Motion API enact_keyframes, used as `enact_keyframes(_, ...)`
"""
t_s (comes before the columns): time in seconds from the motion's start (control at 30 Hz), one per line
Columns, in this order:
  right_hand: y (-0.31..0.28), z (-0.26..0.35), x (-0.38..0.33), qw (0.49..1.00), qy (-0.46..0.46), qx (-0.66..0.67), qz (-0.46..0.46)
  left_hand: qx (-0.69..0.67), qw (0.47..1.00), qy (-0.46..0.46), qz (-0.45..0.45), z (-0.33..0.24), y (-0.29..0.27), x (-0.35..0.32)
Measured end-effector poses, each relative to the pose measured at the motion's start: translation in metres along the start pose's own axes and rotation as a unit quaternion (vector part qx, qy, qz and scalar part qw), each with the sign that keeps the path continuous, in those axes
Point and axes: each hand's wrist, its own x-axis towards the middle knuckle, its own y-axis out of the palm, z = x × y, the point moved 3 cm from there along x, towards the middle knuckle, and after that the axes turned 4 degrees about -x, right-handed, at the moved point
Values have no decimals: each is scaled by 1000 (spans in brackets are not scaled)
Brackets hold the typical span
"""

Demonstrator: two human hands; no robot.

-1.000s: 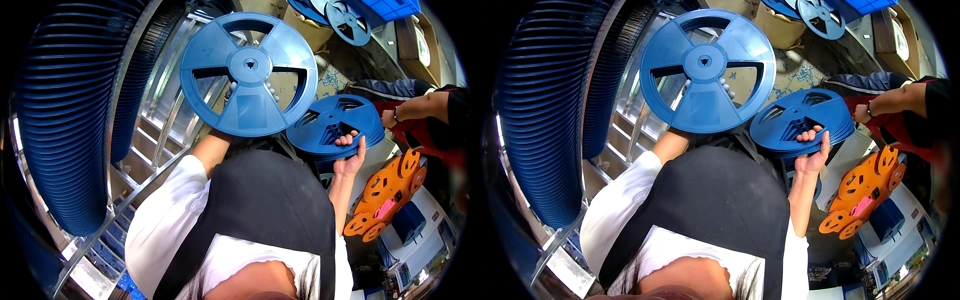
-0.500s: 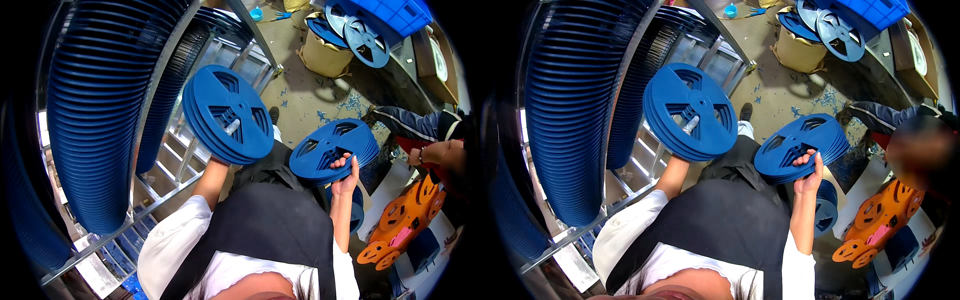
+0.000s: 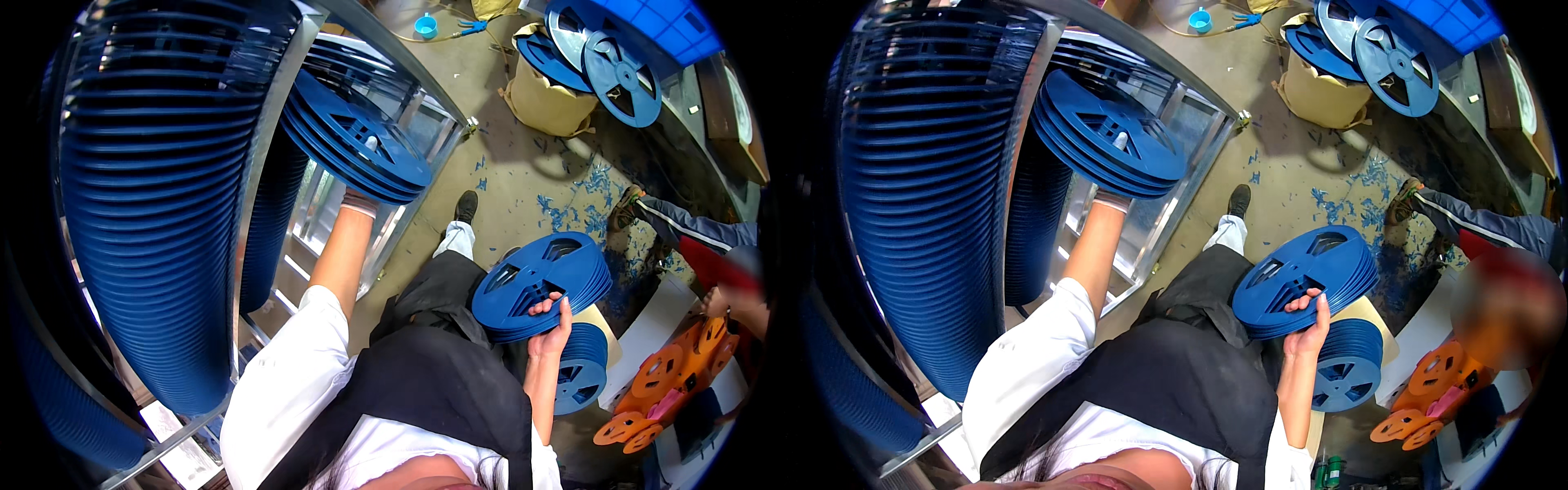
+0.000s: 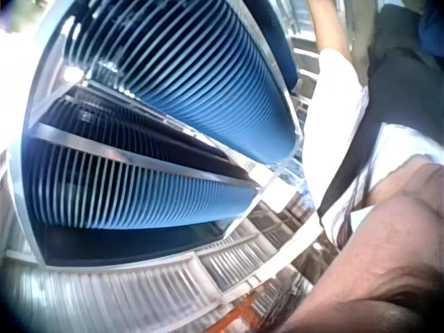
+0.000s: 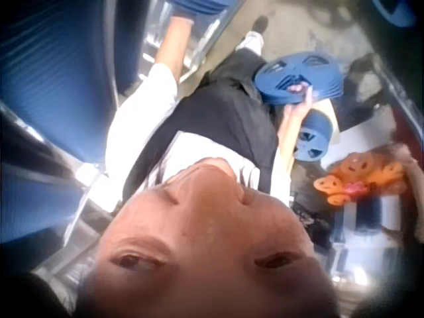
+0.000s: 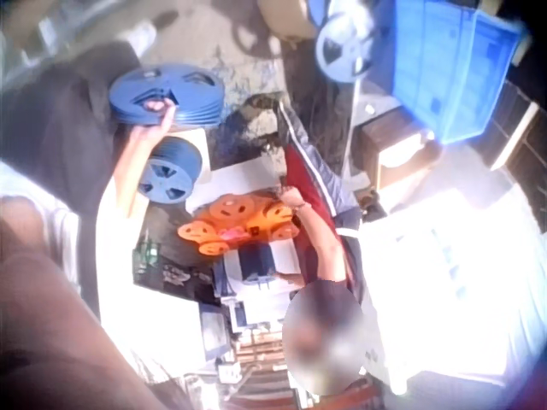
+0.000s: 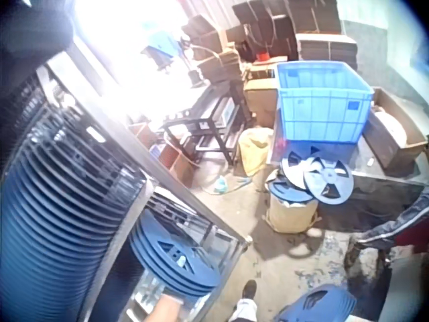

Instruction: The person sits on the floor in a workshop and repeatedly picks up blue plastic reel-like parts from a nearby pile. They place each part onto a vertical metal rack, stacking them one by one. The person wears gloves and handles the parts with both hands, occasionally adjusting the stack on the rack.

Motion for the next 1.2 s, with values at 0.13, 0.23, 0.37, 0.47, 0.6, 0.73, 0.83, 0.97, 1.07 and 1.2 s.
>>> enact_keyframes(0.13, 1, -1, 1, 1000, 15, 10, 2, 24, 999, 15, 22, -7, 11, -5)
enact_keyframes(0.23, 3, 1, 0, 1000, 24, 16, 4, 17, 997, 12, 70, -9, 17, -7)
enact_keyframes(0.37, -3, -4, 4, 999, 23, 14, 27, 2, 995, 11, 98, -9, 29, -4)
enact_keyframes(0.47, -1, -3, 3, 999, 22, 1, 37, -8, 995, 20, 101, -14, 35, 5)
enact_keyframes(0.6, 0, -3, 2, 999, 26, -11, 39, 152, 975, 140, 81, -33, 27, 31)
enact_keyframes(0.73, 3, 1, 1, 999, 36, -17, 33, -129, 991, 24, 35, -44, 24, 63)
enact_keyframes(0.83, 4, 4, -4, 999, 42, -27, 17, -133, 990, 27, 43, -43, 15, 59)
enact_keyframes(0.97, 7, 4, -5, 999, 45, -7, 17, -163, 986, 6, 27, -42, 10, 71)
enact_keyframes(1.07, 5, 7, -6, 999, 34, -24, 22, -139, 989, 10, 47, -36, 7, 78)
enact_keyframes(1.2, 4, 12, -9, 996, 9, -89, -13, -105, 992, 25, 60, -35, 4, 81)
